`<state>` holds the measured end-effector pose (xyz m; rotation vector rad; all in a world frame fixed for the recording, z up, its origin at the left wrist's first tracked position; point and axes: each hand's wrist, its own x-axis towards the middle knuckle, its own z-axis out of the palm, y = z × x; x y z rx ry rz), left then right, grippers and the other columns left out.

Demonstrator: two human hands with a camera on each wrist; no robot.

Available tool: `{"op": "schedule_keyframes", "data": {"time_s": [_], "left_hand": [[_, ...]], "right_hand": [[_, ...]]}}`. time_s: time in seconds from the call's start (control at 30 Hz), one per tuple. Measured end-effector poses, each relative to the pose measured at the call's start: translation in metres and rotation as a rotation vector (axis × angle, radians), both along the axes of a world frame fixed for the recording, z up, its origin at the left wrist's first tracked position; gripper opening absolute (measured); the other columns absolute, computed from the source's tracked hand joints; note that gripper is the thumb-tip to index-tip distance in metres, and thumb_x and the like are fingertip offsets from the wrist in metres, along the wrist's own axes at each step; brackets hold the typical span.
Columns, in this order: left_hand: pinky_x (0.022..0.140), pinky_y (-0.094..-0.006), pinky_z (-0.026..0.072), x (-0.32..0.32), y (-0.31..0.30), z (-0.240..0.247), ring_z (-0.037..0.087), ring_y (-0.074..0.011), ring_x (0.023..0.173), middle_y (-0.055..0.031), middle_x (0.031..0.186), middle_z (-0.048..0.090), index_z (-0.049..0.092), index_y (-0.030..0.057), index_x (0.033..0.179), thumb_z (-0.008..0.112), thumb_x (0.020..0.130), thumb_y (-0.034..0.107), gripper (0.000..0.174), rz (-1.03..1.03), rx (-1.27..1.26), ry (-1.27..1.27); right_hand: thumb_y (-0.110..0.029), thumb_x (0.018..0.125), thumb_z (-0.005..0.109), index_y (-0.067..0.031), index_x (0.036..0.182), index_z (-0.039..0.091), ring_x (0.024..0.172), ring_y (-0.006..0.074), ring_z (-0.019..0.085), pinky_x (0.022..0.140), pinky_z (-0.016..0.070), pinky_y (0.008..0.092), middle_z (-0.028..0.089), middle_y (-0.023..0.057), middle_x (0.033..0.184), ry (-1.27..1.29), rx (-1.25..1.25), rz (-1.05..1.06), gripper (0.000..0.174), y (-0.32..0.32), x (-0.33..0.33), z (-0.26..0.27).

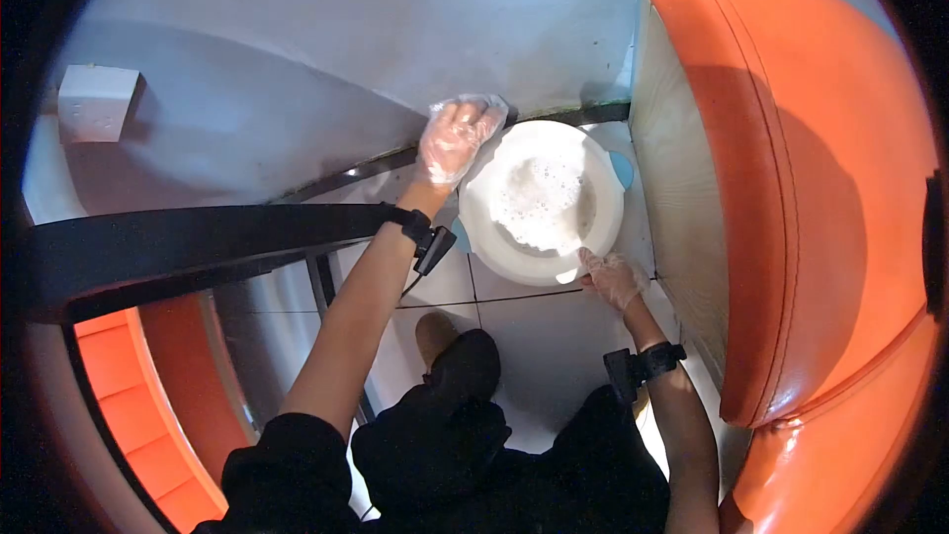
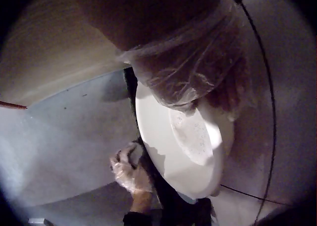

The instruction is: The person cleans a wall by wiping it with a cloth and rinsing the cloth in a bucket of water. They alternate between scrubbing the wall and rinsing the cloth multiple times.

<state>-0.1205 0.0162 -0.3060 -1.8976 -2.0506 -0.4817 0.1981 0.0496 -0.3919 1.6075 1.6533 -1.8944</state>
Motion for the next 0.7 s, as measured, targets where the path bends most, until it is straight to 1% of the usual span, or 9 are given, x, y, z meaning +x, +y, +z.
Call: {"op": "schedule_keyframes", "data": {"time_s": [0.07,0.2,0.27,0.33,0.4,0.5,0.53,0.63,0.7], "left_hand": [[0.080,-0.0318,0.0509,-0.003,-0.004,-0.022,0.057,-0.0206,0.096,-0.0040,0.102,0.059,0.065,0.0176,0.107,0.053,0.082,0.014,0.029,-0.007,-0.183,0.221],[0.082,-0.0335,0.0502,0.014,-0.004,-0.013,0.057,-0.0229,0.095,-0.0050,0.100,0.057,0.065,0.0177,0.106,0.056,0.078,0.007,0.031,0.097,-0.314,0.326],[0.085,-0.0360,0.0483,0.024,-0.012,-0.004,0.057,-0.0264,0.099,-0.0082,0.104,0.055,0.064,0.0144,0.107,0.064,0.071,-0.003,0.039,0.160,-0.067,-0.467],[0.085,-0.0367,0.0484,0.049,-0.021,0.022,0.058,-0.0273,0.099,-0.0095,0.104,0.055,0.065,0.0153,0.106,0.070,0.066,-0.006,0.046,0.201,-0.003,-0.596],[0.089,-0.0355,0.0485,0.058,-0.026,0.017,0.059,-0.0276,0.101,-0.0102,0.106,0.055,0.064,0.0162,0.108,0.070,0.068,-0.006,0.045,0.292,-0.169,-0.776],[0.095,-0.0347,0.0480,0.073,-0.024,-0.011,0.057,-0.0288,0.107,-0.0120,0.112,0.054,0.062,0.0161,0.114,0.077,0.066,0.004,0.051,0.254,-0.367,-0.732],[0.101,-0.0375,0.0443,0.073,-0.020,-0.025,0.052,-0.0316,0.116,-0.0151,0.125,0.050,0.056,0.0178,0.125,0.077,0.071,0.022,0.057,0.238,-0.482,-0.660],[0.110,-0.0406,0.0340,0.093,-0.010,-0.051,0.036,-0.0376,0.134,-0.0186,0.153,0.022,0.037,0.0228,0.144,0.062,0.085,0.045,0.068,0.258,-0.792,-0.447],[0.111,-0.0413,0.0330,0.103,-0.002,-0.055,0.033,-0.0394,0.135,-0.0189,0.154,0.020,0.032,0.0242,0.147,0.060,0.087,0.044,0.069,0.260,-0.816,-0.393]], "right_hand": [[-0.054,0.091,0.054,0.0042,0.088,0.066,0.071,0.0277,0.066,0.071,0.0504,0.0398,0.066,0.0133,0.071,-0.053,0.048,0.026,0.060,-0.004,0.004,-0.015],[-0.054,0.091,0.054,0.0031,0.086,0.065,0.065,0.0242,0.064,0.068,0.0502,0.0378,0.064,0.0105,0.066,-0.084,0.131,0.005,0.059,-0.009,0.006,-0.028],[-0.051,0.091,0.058,0.0059,0.094,0.061,0.063,0.0149,0.063,0.055,0.0519,0.0277,0.065,0.0100,0.077,-0.046,-0.040,0.091,0.057,0.000,0.000,0.002],[-0.051,0.091,0.058,0.0054,0.092,0.061,0.062,0.0149,0.063,0.055,0.0516,0.0275,0.065,0.0095,0.076,-0.012,-0.049,0.021,0.057,-0.001,-0.007,0.016],[-0.052,0.091,0.057,0.0049,0.090,0.062,0.062,0.0148,0.062,0.055,0.0513,0.0272,0.064,0.0090,0.074,0.013,-0.058,-0.051,0.057,-0.004,-0.005,0.012],[-0.053,0.091,0.056,0.0044,0.089,0.062,0.063,0.0149,0.062,0.056,0.0511,0.0271,0.064,0.0093,0.072,0.037,-0.012,-0.029,0.058,-0.005,-0.002,0.003],[-0.054,0.092,0.055,0.0050,0.089,0.062,0.063,0.0153,0.063,0.057,0.0513,0.0271,0.065,0.0102,0.073,-0.020,-0.006,0.021,0.059,-0.004,-0.004,0.012],[-0.054,0.092,0.054,0.0058,0.092,0.063,0.064,0.0162,0.064,0.059,0.0519,0.0275,0.067,0.0117,0.076,-0.058,0.000,0.065,0.060,-0.004,-0.001,0.011],[-0.054,0.092,0.054,0.0060,0.094,0.063,0.064,0.0166,0.064,0.060,0.0522,0.0278,0.068,0.0122,0.077,-0.034,-0.001,0.060,0.061,-0.004,0.001,0.008]]}}
